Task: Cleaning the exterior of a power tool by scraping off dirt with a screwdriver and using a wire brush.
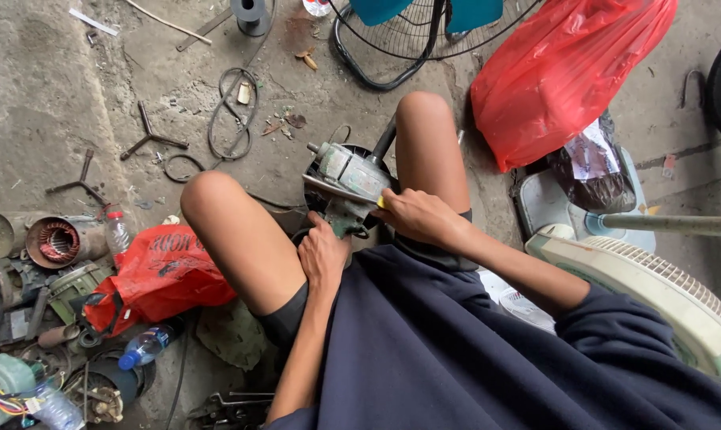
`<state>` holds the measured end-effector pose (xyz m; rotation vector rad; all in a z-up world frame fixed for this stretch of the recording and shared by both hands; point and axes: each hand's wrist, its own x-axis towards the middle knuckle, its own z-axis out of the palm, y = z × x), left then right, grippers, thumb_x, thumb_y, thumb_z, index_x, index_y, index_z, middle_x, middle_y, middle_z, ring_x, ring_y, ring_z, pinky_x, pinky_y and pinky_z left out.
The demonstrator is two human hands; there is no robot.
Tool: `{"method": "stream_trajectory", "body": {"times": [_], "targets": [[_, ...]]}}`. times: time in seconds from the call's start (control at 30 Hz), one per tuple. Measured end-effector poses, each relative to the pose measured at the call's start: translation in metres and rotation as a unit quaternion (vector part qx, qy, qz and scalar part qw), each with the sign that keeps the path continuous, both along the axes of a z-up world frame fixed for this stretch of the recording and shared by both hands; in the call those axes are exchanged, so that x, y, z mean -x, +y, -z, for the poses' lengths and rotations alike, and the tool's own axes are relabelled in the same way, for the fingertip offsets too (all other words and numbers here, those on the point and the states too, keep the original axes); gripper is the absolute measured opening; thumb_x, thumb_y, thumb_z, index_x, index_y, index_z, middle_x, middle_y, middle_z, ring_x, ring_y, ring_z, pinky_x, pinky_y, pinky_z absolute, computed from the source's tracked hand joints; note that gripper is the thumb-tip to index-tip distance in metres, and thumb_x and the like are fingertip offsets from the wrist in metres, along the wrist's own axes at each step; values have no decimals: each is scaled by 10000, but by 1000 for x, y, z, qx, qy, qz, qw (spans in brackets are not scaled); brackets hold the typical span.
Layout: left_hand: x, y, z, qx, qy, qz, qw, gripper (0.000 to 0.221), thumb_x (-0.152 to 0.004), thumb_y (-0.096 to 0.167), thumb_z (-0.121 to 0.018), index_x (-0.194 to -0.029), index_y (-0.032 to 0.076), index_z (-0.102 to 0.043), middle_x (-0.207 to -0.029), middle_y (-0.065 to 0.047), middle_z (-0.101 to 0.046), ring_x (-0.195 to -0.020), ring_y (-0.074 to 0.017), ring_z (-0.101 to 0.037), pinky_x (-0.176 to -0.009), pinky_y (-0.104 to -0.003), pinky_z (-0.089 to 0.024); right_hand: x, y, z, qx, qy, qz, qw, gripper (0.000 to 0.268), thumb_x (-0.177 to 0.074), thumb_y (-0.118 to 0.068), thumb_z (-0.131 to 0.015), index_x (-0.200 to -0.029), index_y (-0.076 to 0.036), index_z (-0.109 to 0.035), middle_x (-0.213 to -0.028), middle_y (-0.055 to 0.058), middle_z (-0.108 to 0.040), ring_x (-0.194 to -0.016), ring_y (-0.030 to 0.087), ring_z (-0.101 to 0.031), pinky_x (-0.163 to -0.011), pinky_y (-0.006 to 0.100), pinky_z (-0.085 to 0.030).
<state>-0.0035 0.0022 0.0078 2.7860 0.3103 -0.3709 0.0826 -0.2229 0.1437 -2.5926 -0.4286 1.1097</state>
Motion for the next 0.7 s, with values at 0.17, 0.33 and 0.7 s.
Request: {"method": "stream_trajectory", "body": {"times": [0.17,0.33,0.7], "targets": [[0,2,13,8,1,-15,1000,934,-863,474,-907,-1520,-102,-579,-730,-182,-793,-752,-411,-854,-757,-547,-700,18,-14,22,26,21,1,999,512,-1207,-536,-483,-1399,-72,-582,-1147,393,-785,-1107,646,-798,-914,698,-666],[5,4,18,18,17,-2,1000,923,-850,449,-952,-1497,-96,-583,-770,-196,-814,-784,-420,-862,-787,-539,-707,10,20,45,-16,-9,15,1000,648,-1216,-526,-466,-1622,-24,-523,-1218,414,-743,-1176,673,-766,-968,747,-644],[2,2,21,-15,-28,16,999,825,-884,430,-926,-1452,-77,-607,-686,-133,-784,-684,-332,-842,-723,-445,-695,6,49,81,-10,-95,-11,995,607,-1234,-598,-425,-1507,-61,-497,-1133,342,-764,-1079,625,-799,-887,731,-651]]}}
